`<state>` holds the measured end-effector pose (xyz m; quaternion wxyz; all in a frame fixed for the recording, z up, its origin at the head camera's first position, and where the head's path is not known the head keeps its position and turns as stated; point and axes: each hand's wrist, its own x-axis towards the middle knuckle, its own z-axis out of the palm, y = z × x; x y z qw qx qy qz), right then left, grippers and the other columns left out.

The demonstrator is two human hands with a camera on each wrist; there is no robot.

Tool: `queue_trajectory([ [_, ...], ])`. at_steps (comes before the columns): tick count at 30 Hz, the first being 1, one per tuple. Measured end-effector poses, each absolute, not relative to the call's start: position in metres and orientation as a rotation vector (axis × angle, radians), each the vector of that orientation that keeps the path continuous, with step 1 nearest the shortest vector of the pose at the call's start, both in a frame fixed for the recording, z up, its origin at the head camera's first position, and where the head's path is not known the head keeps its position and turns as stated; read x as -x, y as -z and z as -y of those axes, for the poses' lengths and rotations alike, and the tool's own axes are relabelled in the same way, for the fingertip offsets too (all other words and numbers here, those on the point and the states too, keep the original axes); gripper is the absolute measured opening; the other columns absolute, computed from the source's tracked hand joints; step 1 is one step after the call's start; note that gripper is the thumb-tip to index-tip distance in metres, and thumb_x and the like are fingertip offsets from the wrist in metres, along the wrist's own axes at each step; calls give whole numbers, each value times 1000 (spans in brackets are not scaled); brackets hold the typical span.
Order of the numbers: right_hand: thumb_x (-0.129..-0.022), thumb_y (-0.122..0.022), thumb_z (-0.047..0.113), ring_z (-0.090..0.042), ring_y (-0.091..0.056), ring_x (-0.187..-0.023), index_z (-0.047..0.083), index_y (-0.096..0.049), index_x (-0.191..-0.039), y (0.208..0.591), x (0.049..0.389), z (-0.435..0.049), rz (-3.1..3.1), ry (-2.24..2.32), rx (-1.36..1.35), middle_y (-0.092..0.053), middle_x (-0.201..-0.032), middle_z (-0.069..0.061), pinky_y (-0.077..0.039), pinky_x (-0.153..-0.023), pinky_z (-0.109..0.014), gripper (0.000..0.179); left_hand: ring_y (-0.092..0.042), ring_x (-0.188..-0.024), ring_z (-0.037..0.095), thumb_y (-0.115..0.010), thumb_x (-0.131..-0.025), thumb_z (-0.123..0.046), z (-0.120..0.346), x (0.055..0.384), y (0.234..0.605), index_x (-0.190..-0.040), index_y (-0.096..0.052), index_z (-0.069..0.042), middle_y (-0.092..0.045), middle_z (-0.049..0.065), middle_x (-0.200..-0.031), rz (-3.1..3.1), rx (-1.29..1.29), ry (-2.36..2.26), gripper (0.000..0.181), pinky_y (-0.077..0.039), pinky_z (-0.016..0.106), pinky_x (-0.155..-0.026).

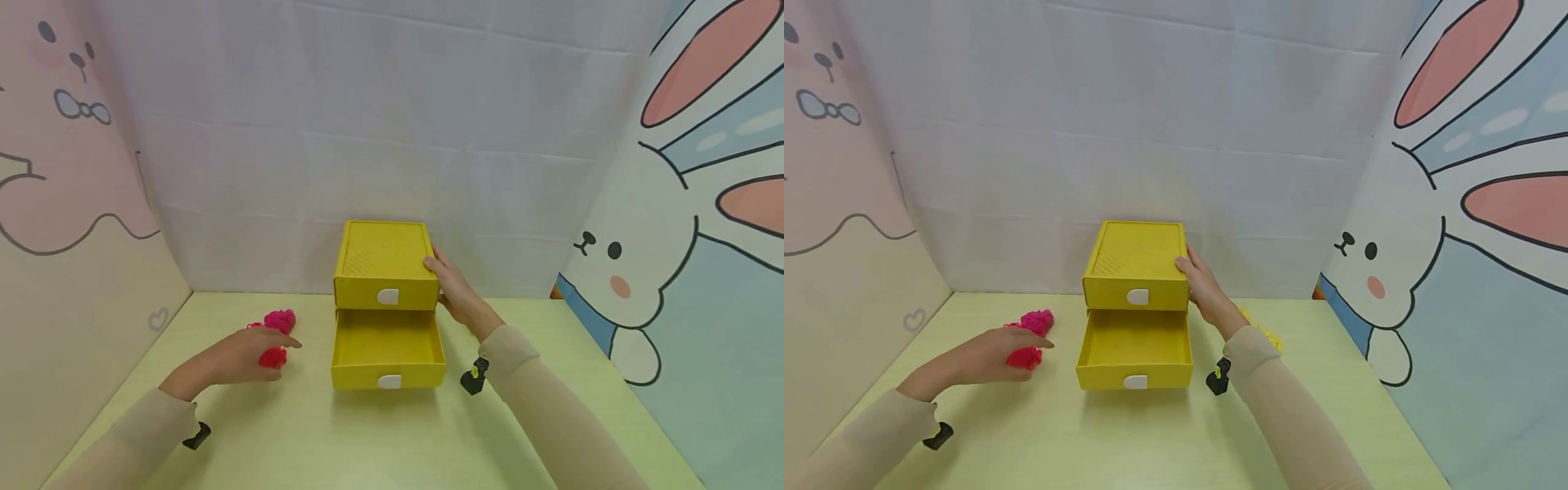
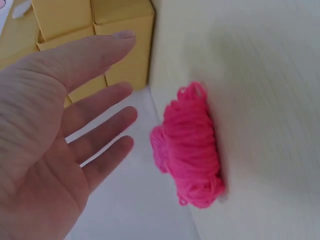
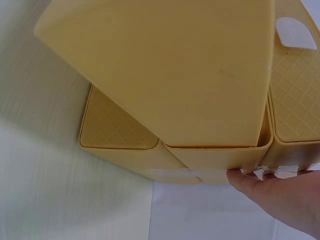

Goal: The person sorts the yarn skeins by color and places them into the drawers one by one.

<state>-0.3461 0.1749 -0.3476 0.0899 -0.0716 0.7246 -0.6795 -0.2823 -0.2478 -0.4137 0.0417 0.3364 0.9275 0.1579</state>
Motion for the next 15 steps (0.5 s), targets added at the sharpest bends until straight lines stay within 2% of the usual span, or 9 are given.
queue_trajectory([
  [7,-115,-41,41,-32,-29,-157,37,-7,-172,348,347,-174,-2152,2018,218,-8,-179,2,-27,-125,-65,67,-59,-125,36,-90,-86,-27,265,298,418,-136,-72,-18,-69,6,-134,-2910,-1011,-405,54,-59,55,-96],
  [11,-115,-41,42,-32,-30,-157,37,-6,-172,349,348,-175,-2147,2018,221,-7,-179,2,-27,-125,-65,67,-57,-129,40,-92,-84,-28,273,305,422,-137,-71,-20,-65,11,-138,-2893,-935,-393,58,-60,54,-94],
  [15,-115,-41,41,-32,-28,-158,38,-5,-172,350,349,-175,-2148,2020,226,-6,-179,2,-27,-124,-65,67,-56,-128,40,-93,-83,-27,278,311,428,-136,-71,-22,-65,10,-137,-2871,-901,-404,58,-60,55,-95],
])
